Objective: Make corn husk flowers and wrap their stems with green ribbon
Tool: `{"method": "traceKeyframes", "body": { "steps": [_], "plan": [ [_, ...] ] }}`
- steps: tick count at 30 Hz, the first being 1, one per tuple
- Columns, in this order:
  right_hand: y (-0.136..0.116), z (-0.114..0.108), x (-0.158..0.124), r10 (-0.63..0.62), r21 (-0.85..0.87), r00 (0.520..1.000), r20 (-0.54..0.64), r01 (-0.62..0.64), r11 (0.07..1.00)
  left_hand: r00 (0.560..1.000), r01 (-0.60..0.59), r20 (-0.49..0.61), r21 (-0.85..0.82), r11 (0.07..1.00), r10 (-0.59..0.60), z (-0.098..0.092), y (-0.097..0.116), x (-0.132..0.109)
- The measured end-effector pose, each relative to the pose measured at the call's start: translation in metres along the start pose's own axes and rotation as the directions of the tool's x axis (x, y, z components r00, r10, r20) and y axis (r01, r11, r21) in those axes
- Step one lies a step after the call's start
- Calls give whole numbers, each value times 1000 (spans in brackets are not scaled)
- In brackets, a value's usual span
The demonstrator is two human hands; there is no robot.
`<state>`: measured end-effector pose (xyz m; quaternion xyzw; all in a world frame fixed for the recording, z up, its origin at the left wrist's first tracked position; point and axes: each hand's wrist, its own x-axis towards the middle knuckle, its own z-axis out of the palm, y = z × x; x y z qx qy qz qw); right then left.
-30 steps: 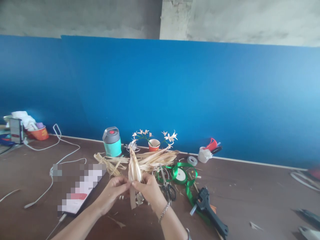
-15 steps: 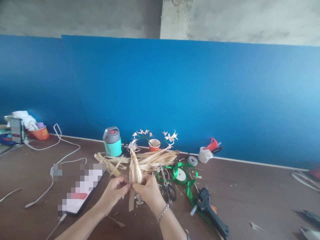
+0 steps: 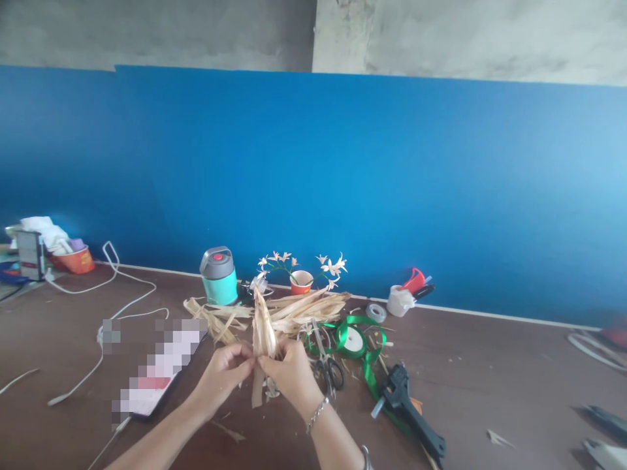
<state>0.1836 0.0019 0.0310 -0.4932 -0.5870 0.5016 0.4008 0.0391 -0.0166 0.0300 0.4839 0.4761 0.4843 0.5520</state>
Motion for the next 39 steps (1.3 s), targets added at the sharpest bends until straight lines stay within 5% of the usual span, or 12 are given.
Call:
{"method": "traceKeyframes", "body": {
  "steps": [7,13,17,22,26,30,34,39],
  "plan": [
    [-19,-3,-6,54,175,999,-7,-52,983,975,-30,-213,153,988,62,-11,-4,8],
    [-29,-28,-3,23,292,978,-207,39,956,933,-125,-357,-209,970,44,-31,3,17],
    [-17,-34,2,-2,-16,977,-212,-1,1000,960,-86,-279,-389,917,-29,-29,5,17],
    [-4,-24,6,-6,-394,999,-42,-11,919,991,-4,-121,-421,907,-52,-21,6,12],
    [-9,-13,19,-148,-470,987,-57,104,876,997,31,-49,-421,906,-57,-16,5,9],
    [-21,-3,28,-415,-416,887,-201,306,856,990,71,-81,-428,901,-116,-13,1,8],
    [-24,10,14,-149,-185,988,40,154,971,986,79,-93,-458,886,-136,-13,-2,8],
    [-17,13,-2,57,17,982,179,-61,998,994,102,71,-431,896,-79,-9,1,5]
  ]
}}
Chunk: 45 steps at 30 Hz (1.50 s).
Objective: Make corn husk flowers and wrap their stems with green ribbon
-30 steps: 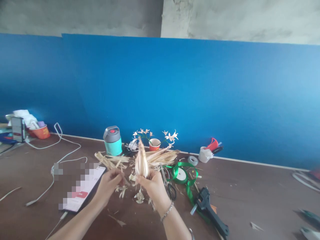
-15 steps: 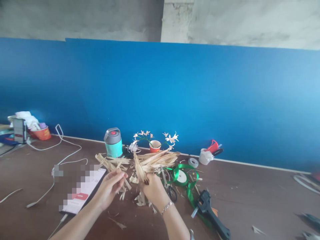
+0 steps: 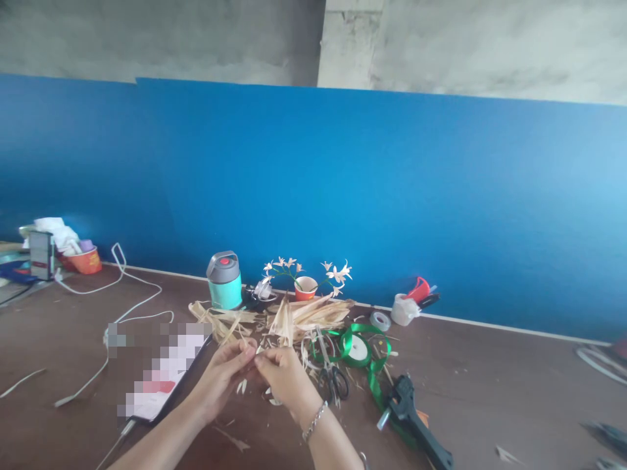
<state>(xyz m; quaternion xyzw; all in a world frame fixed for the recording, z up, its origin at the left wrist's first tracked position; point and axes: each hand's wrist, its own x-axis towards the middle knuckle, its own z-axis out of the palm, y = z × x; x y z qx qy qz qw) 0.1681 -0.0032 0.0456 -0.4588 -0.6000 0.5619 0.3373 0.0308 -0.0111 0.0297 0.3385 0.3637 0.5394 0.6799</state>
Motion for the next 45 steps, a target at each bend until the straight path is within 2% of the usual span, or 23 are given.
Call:
{"method": "traceKeyframes", "body": {
  "steps": [6,12,15,19,23,28,33,40,45],
  "plan": [
    [2,-17,-3,13,127,1000,-11,-12,992,1000,15,15,166,986,-18,11,-2,-3],
    [-5,-26,-8,75,178,997,-25,-70,981,999,38,24,196,980,-44,23,2,-2],
    [-8,-34,-9,89,181,995,-53,-78,980,995,14,89,200,980,-33,32,10,2],
    [-13,-48,-11,-59,91,992,-113,69,993,997,-39,69,266,963,21,45,19,8],
    [-23,-55,-18,-153,44,960,-233,168,985,995,13,90,267,964,-38,54,22,9],
    [-25,-51,-18,-145,30,978,-149,151,988,988,99,84,316,944,-132,50,14,11],
    [-18,-48,-13,-80,64,979,-188,94,994,976,164,74,360,918,-204,41,5,16],
    [-23,-49,-16,-109,218,978,-180,148,965,950,187,186,305,934,-251,44,8,17],
    [-29,-53,-19,-118,216,970,-211,164,962,940,144,251,318,937,-230,53,16,15]
  ]
}}
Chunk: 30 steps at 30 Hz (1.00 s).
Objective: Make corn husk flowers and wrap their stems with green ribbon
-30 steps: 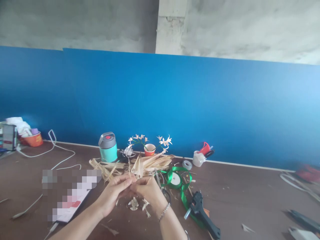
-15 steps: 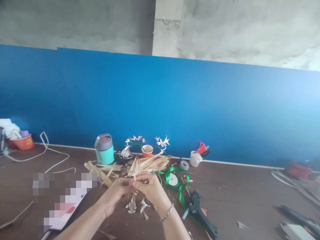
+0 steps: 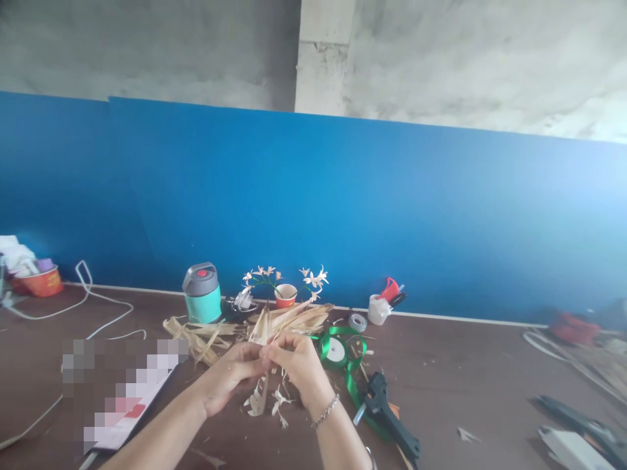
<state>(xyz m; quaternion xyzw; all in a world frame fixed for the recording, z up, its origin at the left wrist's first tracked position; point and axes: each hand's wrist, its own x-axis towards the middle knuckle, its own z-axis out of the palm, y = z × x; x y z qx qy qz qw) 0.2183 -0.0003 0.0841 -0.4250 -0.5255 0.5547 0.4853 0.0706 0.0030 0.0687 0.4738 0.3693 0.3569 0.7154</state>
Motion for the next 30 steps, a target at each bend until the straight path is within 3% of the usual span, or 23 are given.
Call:
{"method": "traceKeyframes", "body": {
  "steps": [7,11,15,17,23,30],
  "plan": [
    [-2,-3,1,-15,1,1000,-18,15,1000,999,-33,39,26,999,32,4,-5,1],
    [1,-6,2,-24,1,997,-69,24,1000,1000,-7,2,65,998,6,-2,-9,1],
    [-2,-8,-1,11,-56,987,159,-3,998,1000,9,7,46,999,-9,-5,-5,-5],
    [-4,-8,-2,-3,-67,977,213,18,998,999,20,36,33,999,-21,-5,-3,-10],
    [1,0,-1,24,16,990,139,-27,1000,1000,20,23,8,1000,-20,-7,-6,-15],
    [8,6,-1,59,88,996,64,-64,994,999,33,33,-145,989,-28,-12,-13,-12]
  ]
}}
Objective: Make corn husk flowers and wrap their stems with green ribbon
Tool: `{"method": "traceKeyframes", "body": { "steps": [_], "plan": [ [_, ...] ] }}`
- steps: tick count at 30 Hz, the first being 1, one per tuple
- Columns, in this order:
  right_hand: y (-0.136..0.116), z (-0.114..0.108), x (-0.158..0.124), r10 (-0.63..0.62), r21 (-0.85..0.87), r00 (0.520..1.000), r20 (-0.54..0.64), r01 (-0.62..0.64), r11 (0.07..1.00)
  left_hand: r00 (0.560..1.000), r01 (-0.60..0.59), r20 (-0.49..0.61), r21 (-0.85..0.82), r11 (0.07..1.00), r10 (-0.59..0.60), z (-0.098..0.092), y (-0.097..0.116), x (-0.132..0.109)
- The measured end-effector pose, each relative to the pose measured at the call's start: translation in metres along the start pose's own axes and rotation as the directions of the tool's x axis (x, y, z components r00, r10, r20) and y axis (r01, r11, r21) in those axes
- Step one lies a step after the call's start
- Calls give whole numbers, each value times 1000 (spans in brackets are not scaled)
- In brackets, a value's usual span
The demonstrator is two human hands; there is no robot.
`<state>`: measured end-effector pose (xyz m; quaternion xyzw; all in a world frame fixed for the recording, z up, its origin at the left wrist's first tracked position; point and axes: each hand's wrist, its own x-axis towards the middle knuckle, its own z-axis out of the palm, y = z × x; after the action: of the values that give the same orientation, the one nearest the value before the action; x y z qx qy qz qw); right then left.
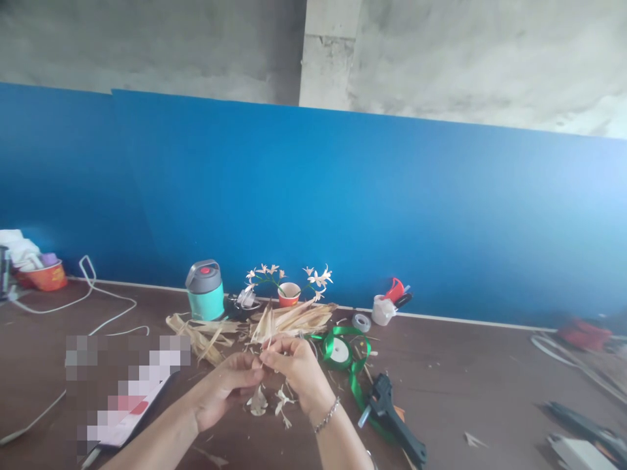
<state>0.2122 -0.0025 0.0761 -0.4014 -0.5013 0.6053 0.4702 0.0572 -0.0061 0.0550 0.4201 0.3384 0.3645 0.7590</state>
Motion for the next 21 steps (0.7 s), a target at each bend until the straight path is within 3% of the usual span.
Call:
{"method": "traceKeyframes", "body": {
  "steps": [7,15,21],
  "plan": [
    [-5,0,-1,-25,-28,1000,11,25,999,999,4,-34,5,1000,-4,2,-1,1],
    [8,-3,6,-94,-314,992,-79,64,947,992,-74,-78,261,962,97,6,-8,-1],
    [9,-2,6,-31,-367,997,-69,4,930,987,-39,-148,201,979,70,-3,-28,-8]
  ]
}}
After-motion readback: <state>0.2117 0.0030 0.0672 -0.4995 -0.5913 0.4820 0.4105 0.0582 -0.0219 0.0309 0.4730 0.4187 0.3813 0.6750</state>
